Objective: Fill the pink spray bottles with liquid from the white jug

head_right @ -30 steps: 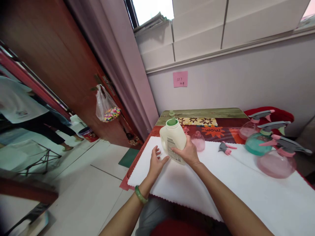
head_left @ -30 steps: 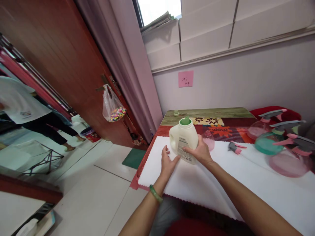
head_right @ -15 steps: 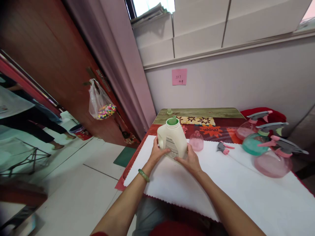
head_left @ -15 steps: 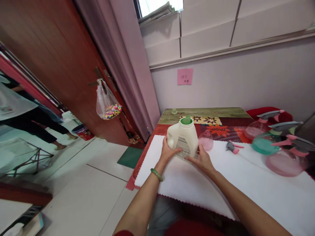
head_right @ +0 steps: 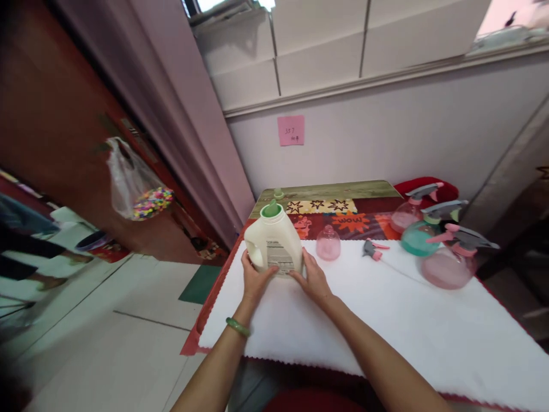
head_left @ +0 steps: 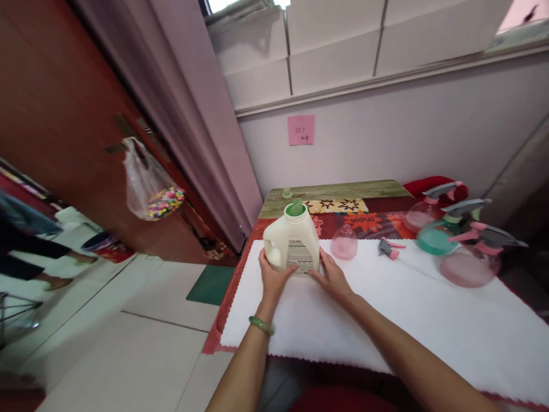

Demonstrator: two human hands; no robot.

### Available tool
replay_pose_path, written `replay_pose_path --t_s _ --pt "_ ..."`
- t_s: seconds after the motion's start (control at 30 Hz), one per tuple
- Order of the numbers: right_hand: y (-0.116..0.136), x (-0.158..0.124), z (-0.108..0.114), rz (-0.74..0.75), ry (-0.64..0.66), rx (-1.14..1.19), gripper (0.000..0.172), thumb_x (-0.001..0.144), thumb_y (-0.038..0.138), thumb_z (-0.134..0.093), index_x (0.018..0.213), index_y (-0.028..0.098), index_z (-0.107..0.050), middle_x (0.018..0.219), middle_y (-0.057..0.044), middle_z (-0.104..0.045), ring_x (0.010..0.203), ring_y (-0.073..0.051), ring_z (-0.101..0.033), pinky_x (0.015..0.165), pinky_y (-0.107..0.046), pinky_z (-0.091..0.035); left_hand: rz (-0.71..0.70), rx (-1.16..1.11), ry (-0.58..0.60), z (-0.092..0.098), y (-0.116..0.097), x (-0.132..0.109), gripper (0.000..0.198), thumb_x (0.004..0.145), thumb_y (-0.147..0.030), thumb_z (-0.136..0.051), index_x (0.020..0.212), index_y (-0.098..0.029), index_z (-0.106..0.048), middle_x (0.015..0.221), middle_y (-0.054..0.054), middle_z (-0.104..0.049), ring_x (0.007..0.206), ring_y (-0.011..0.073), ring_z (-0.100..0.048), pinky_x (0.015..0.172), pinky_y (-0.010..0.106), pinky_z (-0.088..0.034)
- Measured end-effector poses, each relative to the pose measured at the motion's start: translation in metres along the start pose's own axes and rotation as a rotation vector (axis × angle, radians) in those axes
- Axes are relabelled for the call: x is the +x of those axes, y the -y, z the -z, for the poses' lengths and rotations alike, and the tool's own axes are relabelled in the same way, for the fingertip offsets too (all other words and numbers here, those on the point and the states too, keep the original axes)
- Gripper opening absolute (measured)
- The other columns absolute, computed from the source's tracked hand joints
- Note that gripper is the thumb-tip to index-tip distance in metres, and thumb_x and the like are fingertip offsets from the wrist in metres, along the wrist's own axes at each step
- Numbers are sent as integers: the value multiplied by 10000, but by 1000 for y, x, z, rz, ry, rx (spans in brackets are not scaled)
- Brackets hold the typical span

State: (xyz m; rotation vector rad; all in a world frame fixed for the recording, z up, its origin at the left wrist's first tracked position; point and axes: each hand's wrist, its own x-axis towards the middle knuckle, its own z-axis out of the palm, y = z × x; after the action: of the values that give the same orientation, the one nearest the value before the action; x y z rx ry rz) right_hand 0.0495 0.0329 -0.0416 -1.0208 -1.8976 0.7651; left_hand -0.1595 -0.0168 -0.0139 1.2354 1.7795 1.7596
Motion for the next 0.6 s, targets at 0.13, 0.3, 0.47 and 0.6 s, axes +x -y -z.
replay_pose_path --t_s 0.13,0.3,0.47,0.6 --pt "1 -16 15 -28 15 -21 508 899 368 -639 1380 210 -599 1405 -174 -639 1316 -333 -611 1130 -539 -487 15 10 9 0 3 4 1149 516 -365 -947 1472 -232 -323 1490 169 -478 1331 310 -544 1111 467 -456" --pt "7 -40 69 -35 40 21 276 924 363 -639 1158 246 -723 1190 -102 -751 1050 -258 -730 938 -428 -600 28 25 41 -2 -8 9 1141 542 -368 -936 1484 -228 -306 1503 172 -463 1295 307 -565 1079 480 -485" --pt "-6 -39 149 -158 -138 -108 276 933 404 -606 1087 226 -751 996 -70 -786 844 -228 -750 809 -384 -604 31 63 29 -3 -16 11 1136 522 -372 -949 1464 -240 -328 1473 157 -497 1286 315 -565 1093 513 -469" --pt "-28 -21 201 -220 -258 -346 309 934 383 -583 1153 229 -736 1097 -72 -784 884 -238 -744 847 -396 -586 22 96 -8 -4 -16 11 1135 488 -380 -962 1437 -244 -355 1446 143 -508 1278 312 -566 1101 518 -465"
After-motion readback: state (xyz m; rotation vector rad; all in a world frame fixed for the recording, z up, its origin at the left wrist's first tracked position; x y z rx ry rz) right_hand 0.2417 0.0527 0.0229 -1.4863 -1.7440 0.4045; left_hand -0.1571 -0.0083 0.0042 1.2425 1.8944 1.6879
